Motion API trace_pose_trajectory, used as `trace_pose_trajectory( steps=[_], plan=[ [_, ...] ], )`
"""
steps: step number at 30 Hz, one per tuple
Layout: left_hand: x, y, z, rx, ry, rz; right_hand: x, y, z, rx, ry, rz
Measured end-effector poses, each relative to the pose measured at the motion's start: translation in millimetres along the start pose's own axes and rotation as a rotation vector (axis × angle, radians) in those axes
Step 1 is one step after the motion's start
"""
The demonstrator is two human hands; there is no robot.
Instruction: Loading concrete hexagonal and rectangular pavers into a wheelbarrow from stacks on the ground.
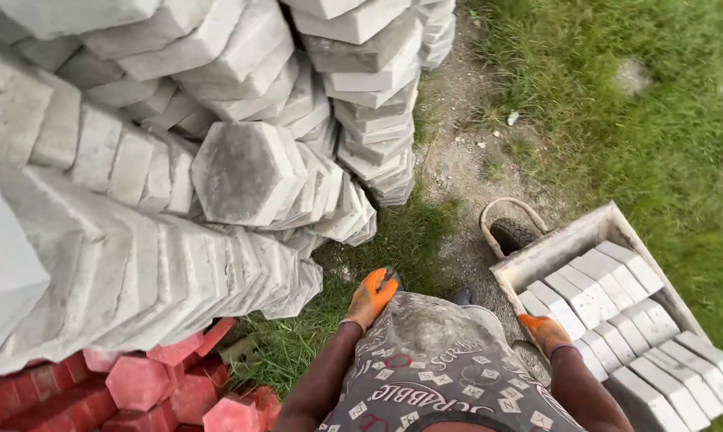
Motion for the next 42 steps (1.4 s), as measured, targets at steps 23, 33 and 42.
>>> trace_pose_trajectory(
  steps=[23, 33, 42],
  plan=[
    [-150, 358, -2, 0.517, 0.689, -1.093, -245, 104, 131, -0.522, 0.529, -1.66],
    [-144, 715, 204, 1.101, 1.235, -1.227, -344, 125, 29, -0.902, 0.488, -2.808],
    [-94, 807, 200, 1.12, 1.31, -1.394, -295, 106, -18, -1.011, 0.19, -2.852]
  ],
)
Point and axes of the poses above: each hand's wrist, its own z-axis away from the middle knuckle, its own y-axis out of the palm, x = y × z, the point moved 6 cm from there along -z, towards the middle knuckle, and after that the axes turned 4 degrees about -y, right-handed, at the moved point
